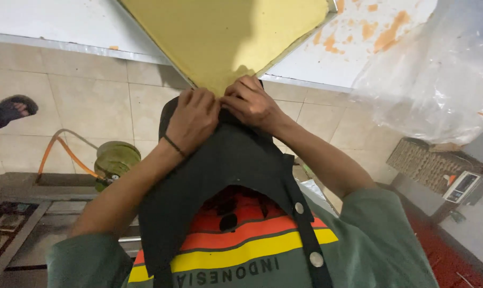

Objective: The person presses and smooths a large sheet of yellow dough into a rectangular metal baking tray using both hands. They repeatedly adjust the edges and corners to fit the tray and flatten the surface.

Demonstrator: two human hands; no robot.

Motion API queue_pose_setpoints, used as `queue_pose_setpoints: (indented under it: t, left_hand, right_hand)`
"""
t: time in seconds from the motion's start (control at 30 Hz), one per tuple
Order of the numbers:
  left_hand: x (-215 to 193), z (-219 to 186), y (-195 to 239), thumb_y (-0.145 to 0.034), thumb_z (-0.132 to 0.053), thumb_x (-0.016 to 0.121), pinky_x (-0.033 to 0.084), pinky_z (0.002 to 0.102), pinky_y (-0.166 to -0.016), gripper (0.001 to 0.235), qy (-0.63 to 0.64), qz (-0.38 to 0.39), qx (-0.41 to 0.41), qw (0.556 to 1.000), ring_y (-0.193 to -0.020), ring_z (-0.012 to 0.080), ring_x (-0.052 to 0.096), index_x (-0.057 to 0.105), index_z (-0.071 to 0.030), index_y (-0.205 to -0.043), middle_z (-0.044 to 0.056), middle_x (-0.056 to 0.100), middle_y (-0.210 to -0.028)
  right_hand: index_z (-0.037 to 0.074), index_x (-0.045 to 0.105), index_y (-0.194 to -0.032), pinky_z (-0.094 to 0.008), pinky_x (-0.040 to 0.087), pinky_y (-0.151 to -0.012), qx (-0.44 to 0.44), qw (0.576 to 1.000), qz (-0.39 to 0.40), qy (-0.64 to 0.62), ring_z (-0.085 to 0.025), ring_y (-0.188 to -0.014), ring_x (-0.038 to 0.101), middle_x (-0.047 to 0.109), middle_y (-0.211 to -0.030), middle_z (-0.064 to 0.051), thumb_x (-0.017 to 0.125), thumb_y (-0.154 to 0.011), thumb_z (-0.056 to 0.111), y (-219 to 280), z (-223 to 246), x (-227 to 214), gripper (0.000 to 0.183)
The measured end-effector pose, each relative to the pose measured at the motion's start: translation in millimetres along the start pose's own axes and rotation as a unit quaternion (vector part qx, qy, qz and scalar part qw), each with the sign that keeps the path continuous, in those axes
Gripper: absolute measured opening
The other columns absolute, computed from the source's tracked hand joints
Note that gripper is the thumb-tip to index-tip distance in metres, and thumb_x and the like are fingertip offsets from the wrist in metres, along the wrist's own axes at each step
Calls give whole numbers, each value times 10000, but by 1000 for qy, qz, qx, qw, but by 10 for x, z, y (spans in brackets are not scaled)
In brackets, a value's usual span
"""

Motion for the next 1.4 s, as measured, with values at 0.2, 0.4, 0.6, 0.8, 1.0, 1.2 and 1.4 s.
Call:
queue_pose_setpoints:
  t: [0.2, 0.4, 0.6, 0.8, 1.0, 1.2, 1.4]
  left_hand:
    - [-74, -24, -25, -824, -102, 513, 326, 350, -755, 83, -13, -36, 47, 998, -850, 250, 461, 574, -46, -819, 101, 480, -831]
    - [79, 32, 62, -881, -131, 382, 316, 376, -782, 204, -13, -79, 68, 995, -786, 248, 494, 558, -85, -789, 92, 474, -714]
    - [219, 35, 0, -868, -125, 369, 343, 395, -791, 209, 61, -94, 120, 986, -775, 240, 474, 557, -85, -786, 76, 474, -743]
    - [-98, 137, -318, -905, -79, 365, 427, 358, -701, 149, 271, -34, 166, 948, -745, 286, 546, 489, -19, -960, 154, 501, -867]
    - [-337, 1366, -510, -851, -112, 522, 371, 238, -499, 141, -120, -155, -128, 972, -520, 177, 488, 497, -64, -721, 50, 411, -596]
    - [-321, 1535, -927, -816, -245, 678, 452, 264, -491, 215, 155, -50, -284, 945, -505, 123, 562, 635, -33, -817, 38, 612, -623]
    - [-210, 1289, -714, -724, -178, 662, 475, 266, -489, 98, 113, 50, -402, 907, -552, 201, 616, 626, -88, -740, 29, 604, -596]
  right_hand:
    - [70, 605, -796, -317, 371, -609, -31, 999, 11, 36, -248, -744, 498, 531, -810, -59, 507, -879, 176, 114, -25, 72, 167]
    - [62, 581, -779, -347, 379, -605, -78, 996, 43, 18, -277, -737, 509, 526, -791, -82, 433, -906, 149, 173, -126, 115, 214]
    - [76, 596, -792, -357, 389, -632, -100, 993, 67, 19, -280, -756, 526, 537, -789, -83, 455, -892, 158, 209, -143, -35, 191]
    - [49, 590, -784, -379, 410, -645, -112, 984, 138, 6, -290, -744, 520, 540, -772, -93, 464, -862, 143, 476, -263, -575, 176]
    - [11, 587, -728, -421, 398, -587, -43, 988, 112, 98, -308, -682, 501, 483, -677, -85, 449, -824, 36, 997, -671, -1223, 170]
    - [35, 535, -1159, -399, 404, -772, 179, 947, 45, 263, -294, -914, 525, 579, -996, -110, 554, -703, 30, 1039, -314, -1102, 456]
    - [82, 678, -838, -320, 373, -665, 118, 938, -71, 317, -230, -726, 546, 577, -790, -46, 592, -794, 20, 1719, -1060, -808, 115]
Point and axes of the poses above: each hand's wrist, its own y-axis away from the middle knuckle, its own x-axis out of the palm, z = x × y, the point moved 1 cm from there along -y, towards the middle knuckle
